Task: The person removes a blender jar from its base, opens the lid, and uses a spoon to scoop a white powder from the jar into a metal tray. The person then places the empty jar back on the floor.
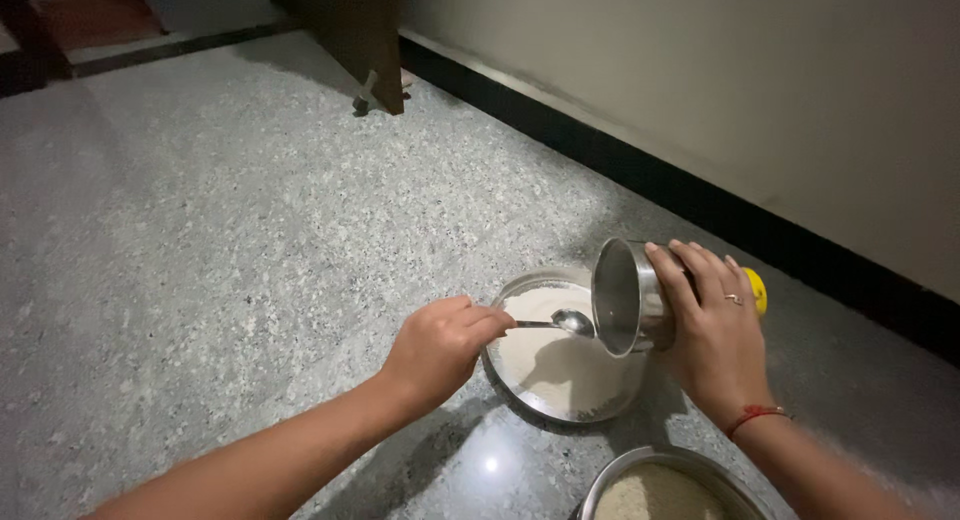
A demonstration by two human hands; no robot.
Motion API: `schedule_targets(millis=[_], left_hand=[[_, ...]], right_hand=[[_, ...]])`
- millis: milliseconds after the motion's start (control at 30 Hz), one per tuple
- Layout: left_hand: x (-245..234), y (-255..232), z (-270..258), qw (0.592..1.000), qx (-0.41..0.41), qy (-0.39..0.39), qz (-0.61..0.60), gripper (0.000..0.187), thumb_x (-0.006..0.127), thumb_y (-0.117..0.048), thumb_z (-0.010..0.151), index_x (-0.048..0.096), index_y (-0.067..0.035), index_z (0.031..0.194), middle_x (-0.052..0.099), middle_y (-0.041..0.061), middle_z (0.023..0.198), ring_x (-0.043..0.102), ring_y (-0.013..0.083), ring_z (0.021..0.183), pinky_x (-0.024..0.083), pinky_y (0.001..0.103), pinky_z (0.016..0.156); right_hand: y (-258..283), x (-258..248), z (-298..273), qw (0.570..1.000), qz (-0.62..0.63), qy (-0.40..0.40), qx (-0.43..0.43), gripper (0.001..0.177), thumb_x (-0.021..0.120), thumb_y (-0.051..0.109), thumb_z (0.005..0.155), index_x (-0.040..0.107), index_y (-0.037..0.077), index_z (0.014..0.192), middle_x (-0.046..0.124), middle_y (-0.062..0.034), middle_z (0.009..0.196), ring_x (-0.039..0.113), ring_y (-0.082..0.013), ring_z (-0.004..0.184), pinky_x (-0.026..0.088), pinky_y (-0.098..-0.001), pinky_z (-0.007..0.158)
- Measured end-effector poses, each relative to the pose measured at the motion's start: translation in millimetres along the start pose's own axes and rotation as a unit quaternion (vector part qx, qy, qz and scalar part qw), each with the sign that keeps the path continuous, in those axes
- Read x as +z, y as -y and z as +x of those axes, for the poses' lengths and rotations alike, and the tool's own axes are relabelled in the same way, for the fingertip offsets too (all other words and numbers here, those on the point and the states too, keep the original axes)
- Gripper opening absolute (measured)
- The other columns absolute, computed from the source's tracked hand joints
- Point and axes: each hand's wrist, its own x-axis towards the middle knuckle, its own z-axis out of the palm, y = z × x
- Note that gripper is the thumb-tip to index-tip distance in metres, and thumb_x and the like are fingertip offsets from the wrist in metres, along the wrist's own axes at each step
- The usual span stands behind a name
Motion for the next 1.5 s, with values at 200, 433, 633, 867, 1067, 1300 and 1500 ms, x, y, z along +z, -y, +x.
schedule_targets(millis=[200, 433, 633, 867, 1067, 1300, 1500], left_hand=[[-3.1, -11.5, 5.4, 0.99, -0.13, 0.007, -0.056, 0.02, 0.069, -0.005, 0.082, 0.078, -0.01, 0.1, 0.077, 0.009, 0.091, 0.072, 0.0286, 0.083, 0.057, 0.041, 0.07], [-4.8, -19.2, 14.2, 0.977, -0.202, -0.004, -0.061, 0.014, 0.071, -0.01, 0.085, 0.078, -0.011, 0.097, 0.077, 0.01, 0.09, 0.072, 0.0308, 0.085, 0.056, 0.044, 0.073], [-8.4, -26.0, 13.9, 0.978, -0.199, 0.031, -0.046, 0.014, 0.072, -0.012, 0.085, 0.079, -0.013, 0.098, 0.078, 0.006, 0.088, 0.072, 0.0251, 0.081, 0.056, 0.041, 0.072], [-8.4, -33.0, 11.8, 0.982, -0.18, 0.028, -0.048, 0.024, 0.073, -0.004, 0.078, 0.08, -0.014, 0.099, 0.078, 0.006, 0.088, 0.069, 0.0253, 0.078, 0.056, 0.04, 0.07], [3.6, -35.8, 0.9, 0.991, -0.135, -0.006, -0.021, 0.028, 0.07, 0.001, 0.075, 0.079, -0.01, 0.099, 0.078, 0.007, 0.095, 0.069, 0.0265, 0.081, 0.056, 0.042, 0.073], [26.0, -31.1, -13.4, 0.985, -0.17, -0.008, -0.022, 0.029, 0.07, 0.002, 0.077, 0.079, -0.01, 0.102, 0.079, 0.006, 0.099, 0.069, 0.0263, 0.08, 0.056, 0.041, 0.074], [45.5, -19.0, -26.8, 0.988, -0.153, -0.02, -0.012, 0.03, 0.072, 0.0, 0.075, 0.078, -0.009, 0.103, 0.079, 0.007, 0.105, 0.069, 0.0261, 0.08, 0.057, 0.04, 0.075]], right_hand=[[-0.3, -10.5, -11.1, 0.997, 0.028, -0.007, 0.071, 0.128, 0.096, 0.018, 0.033, 0.041, 0.028, 0.149, 0.049, -0.0061, 0.148, 0.043, -0.03, 0.141, 0.03, -0.0511, 0.124], [3.1, -19.2, -23.5, 0.977, 0.096, -0.044, 0.188, 0.13, 0.1, 0.022, 0.036, 0.037, 0.022, 0.15, 0.048, -0.0087, 0.148, 0.044, -0.0348, 0.139, 0.042, -0.0499, 0.116], [4.9, -26.2, -31.1, 0.93, 0.118, -0.004, 0.349, 0.144, 0.105, 0.023, 0.034, 0.028, 0.025, 0.156, 0.04, -0.0118, 0.148, 0.042, -0.0365, 0.137, 0.044, -0.051, 0.108], [4.5, -35.1, -51.7, 0.907, 0.183, -0.054, 0.376, 0.136, 0.101, 0.033, 0.042, 0.027, 0.014, 0.154, 0.04, -0.0184, 0.148, 0.048, -0.0356, 0.135, 0.049, -0.0494, 0.109], [18.3, -45.5, -62.1, 0.9, 0.181, -0.048, 0.394, 0.133, 0.104, 0.034, 0.043, 0.03, 0.01, 0.152, 0.047, -0.0175, 0.143, 0.049, -0.036, 0.133, 0.048, -0.0509, 0.106], [32.2, -62.0, -70.8, 0.898, 0.272, -0.096, 0.334, 0.112, 0.099, 0.029, 0.047, 0.042, 0.008, 0.141, 0.057, -0.0132, 0.136, 0.061, -0.0294, 0.125, 0.053, -0.0431, 0.102], [36.0, -65.4, -75.5, 0.874, 0.304, -0.084, 0.369, 0.116, 0.098, 0.027, 0.046, 0.038, 0.005, 0.142, 0.058, -0.0128, 0.135, 0.063, -0.0278, 0.121, 0.055, -0.0406, 0.099]])
